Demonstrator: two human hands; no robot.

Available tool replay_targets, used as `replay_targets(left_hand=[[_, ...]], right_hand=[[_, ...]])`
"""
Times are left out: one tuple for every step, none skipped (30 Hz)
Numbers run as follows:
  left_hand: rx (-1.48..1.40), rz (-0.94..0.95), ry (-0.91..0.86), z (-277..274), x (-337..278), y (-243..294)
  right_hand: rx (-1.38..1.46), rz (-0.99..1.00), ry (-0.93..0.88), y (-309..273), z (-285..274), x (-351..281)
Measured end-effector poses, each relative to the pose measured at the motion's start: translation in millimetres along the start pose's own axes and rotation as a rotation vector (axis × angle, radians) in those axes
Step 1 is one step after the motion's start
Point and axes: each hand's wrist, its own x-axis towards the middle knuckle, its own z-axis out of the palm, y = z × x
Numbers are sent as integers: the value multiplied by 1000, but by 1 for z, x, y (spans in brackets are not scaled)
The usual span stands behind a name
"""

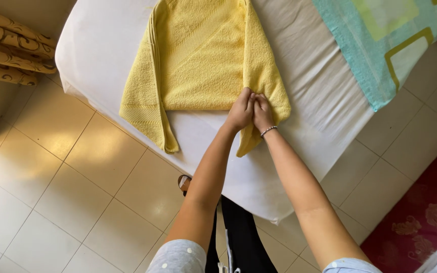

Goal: The person folds a yellow towel on a bed by hand. They fold the towel into a triangle, then fold the sides inward, and finally roll it into a compact shape.

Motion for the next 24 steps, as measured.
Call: replay_targets(left_hand=[[-3,5,1,6,-1,-5],[-16,6,58,13,-1,-11],[-30,7,115,19,0,-16],[-30,12,114,20,-1,-13],[-31,-5,160,21,-1,-10],[-35,-29,212,23,-3,-8],[-37,-29,216,24,-4,-3],[-18,-57,238,23,-4,1],[0,-85,259,23,-5,6],[2,-82,263,21,-4,11],[38,-124,274,20,-3,16],[73,-165,286,19,-3,21],[72,-163,290,21,-1,22],[105,-200,303,22,-1,22],[137,-237,315,24,-2,23],[138,-236,322,24,0,23],[190,-244,333,24,1,23],[239,-253,341,27,2,24],[238,-254,347,25,3,19],[195,-237,350,25,2,14],[151,-221,353,26,2,8],[149,-223,348,20,2,-7],[-145,-234,377,15,3,-23],[-440,-246,400,10,2,-40]], right_hand=[[-3,-5,1,-1,-1,-1],[-10,7,12,-3,-3,0],[-16,18,23,-4,-4,2],[-17,13,26,-6,-5,1],[-30,29,20,-8,-6,1],[-44,47,7,-10,-6,-1],[-46,46,2,-11,-7,-1],[-34,71,-4,-12,-6,-2],[-21,97,-10,-14,-5,-2],[-19,93,-12,-14,-4,-1],[3,101,1,-15,-4,-1],[24,110,14,-15,-5,0],[23,105,11,-18,-5,1],[15,188,16,-22,-4,0],[6,271,21,-25,-4,-1],[8,268,15,-23,-4,0],[31,257,5,-21,-5,1],[52,247,-4,-19,-8,1],[52,245,-9,-17,-7,3],[163,300,-18,-15,-9,2],[274,354,-26,-13,-12,2],[272,357,-22,-17,-13,2],[168,237,-59,-22,-15,2],[64,119,-94,-25,-16,-1]])
